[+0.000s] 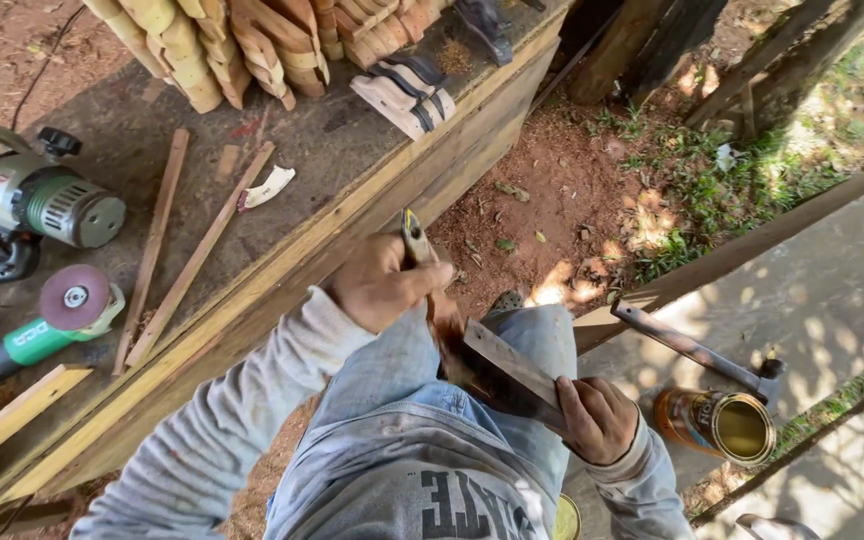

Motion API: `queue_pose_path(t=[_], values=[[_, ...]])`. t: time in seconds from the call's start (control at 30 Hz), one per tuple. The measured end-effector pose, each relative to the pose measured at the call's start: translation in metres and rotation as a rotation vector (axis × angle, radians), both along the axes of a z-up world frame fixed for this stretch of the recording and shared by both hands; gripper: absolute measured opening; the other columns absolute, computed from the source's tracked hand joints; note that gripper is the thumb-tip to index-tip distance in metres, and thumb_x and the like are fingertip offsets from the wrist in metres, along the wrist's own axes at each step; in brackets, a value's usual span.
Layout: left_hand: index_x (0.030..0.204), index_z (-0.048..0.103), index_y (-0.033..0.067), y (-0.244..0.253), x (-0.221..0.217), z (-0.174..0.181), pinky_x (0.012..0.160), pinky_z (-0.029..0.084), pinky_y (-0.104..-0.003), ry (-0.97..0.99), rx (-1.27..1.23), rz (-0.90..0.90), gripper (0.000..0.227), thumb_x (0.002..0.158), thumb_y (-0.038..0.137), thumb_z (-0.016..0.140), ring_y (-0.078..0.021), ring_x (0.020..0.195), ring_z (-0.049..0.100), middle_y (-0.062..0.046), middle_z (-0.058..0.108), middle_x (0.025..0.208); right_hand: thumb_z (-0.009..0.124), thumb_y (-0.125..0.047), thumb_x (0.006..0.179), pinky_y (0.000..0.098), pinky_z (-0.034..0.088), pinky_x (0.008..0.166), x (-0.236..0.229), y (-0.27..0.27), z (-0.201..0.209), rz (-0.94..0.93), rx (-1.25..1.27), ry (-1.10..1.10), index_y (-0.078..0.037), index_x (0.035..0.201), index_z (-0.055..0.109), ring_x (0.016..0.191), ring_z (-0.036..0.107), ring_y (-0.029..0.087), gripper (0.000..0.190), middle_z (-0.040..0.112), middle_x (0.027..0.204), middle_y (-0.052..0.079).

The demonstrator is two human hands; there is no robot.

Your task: Applying a wood stain or varnish to carved wooden furniture components using a paintbrush.

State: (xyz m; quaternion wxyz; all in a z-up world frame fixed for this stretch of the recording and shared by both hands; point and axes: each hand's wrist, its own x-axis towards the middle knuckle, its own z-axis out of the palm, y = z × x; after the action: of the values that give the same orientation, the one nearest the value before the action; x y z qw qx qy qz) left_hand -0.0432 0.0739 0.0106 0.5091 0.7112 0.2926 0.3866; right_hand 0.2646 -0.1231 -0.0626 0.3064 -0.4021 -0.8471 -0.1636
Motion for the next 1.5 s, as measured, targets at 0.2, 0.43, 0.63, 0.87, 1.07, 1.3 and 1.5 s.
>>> queue_pose_path(t=[0.2,0.43,0.63,0.87,1.07,1.3,1.5], values=[[0.075,0.061,0.0075,-0.006,-0.007,0.024,0.040,0.040,-0.027,0.077,-0.167,0.169,0.018,0.086,0.012,0.074,-0.0106,0.045,0.044,0.001,0.055,0.059,0.068,-0.008,0.090,0.0336,0.053,0.058,0.000,0.007,-0.008,0.033,0.003,0.003,0.008,0.118,0.061,0.068,0.063,0.025,0.033,0.066,0.092,0.015],[0.067,0.063,0.0113,-0.001,-0.007,0.007,0.041,0.039,-0.029,0.383,0.067,0.305,0.025,0.084,0.030,0.067,-0.0138,0.042,0.046,0.000,0.059,0.058,0.066,-0.006,0.089,0.0352,0.050,0.058,-0.005,0.018,-0.008,0.025,0.013,-0.007,0.006,0.123,0.060,0.068,0.060,0.025,0.036,0.064,0.092,0.013],[0.085,0.071,0.0060,-0.010,-0.036,0.023,0.039,0.040,-0.022,-0.168,-0.132,0.471,0.013,0.097,0.010,0.068,-0.0076,0.044,0.049,0.000,0.062,0.061,0.076,-0.051,0.073,0.0336,0.046,0.053,-0.003,-0.003,-0.091,-0.434,-0.330,0.467,0.000,0.121,0.064,0.055,0.053,0.021,0.070,0.064,0.082,0.009],[0.095,0.070,0.0029,-0.038,-0.028,0.032,0.044,0.047,-0.022,-0.402,-0.125,0.508,0.006,0.096,0.008,0.067,-0.0098,0.048,0.055,-0.002,0.062,0.064,0.069,-0.044,0.086,0.0277,0.048,0.059,-0.040,0.013,-0.071,-0.370,-0.441,0.854,0.003,0.116,0.061,0.061,0.056,0.017,0.056,0.066,0.082,0.009],[0.086,0.067,0.0058,-0.031,-0.012,0.024,0.037,0.038,-0.024,-0.158,0.063,0.534,0.008,0.091,0.011,0.070,-0.0090,0.042,0.047,0.001,0.062,0.059,0.066,-0.040,0.087,0.0253,0.043,0.049,-0.051,0.013,-0.052,-0.399,-0.489,0.929,0.000,0.111,0.062,0.049,0.051,0.011,0.047,0.060,0.063,0.001],[0.088,0.061,0.0060,-0.034,-0.010,0.051,0.036,0.037,-0.025,-0.234,0.443,0.572,0.014,0.094,0.014,0.070,-0.0093,0.040,0.047,-0.005,0.070,0.070,0.077,-0.030,0.077,0.0332,0.051,0.053,-0.041,0.020,-0.058,-0.578,-0.415,0.681,-0.001,0.119,0.061,0.056,0.061,0.023,0.054,0.071,0.081,0.012],[0.079,0.051,0.0150,0.000,-0.003,0.020,0.054,0.040,-0.031,-0.017,0.613,0.502,0.023,0.101,0.022,0.055,-0.0150,0.055,0.043,0.001,0.049,0.064,0.079,-0.031,0.077,0.0323,0.049,0.048,-0.062,0.037,-0.016,-0.533,-0.430,0.505,-0.002,0.114,0.063,0.049,0.059,0.021,0.049,0.069,0.070,0.008]])
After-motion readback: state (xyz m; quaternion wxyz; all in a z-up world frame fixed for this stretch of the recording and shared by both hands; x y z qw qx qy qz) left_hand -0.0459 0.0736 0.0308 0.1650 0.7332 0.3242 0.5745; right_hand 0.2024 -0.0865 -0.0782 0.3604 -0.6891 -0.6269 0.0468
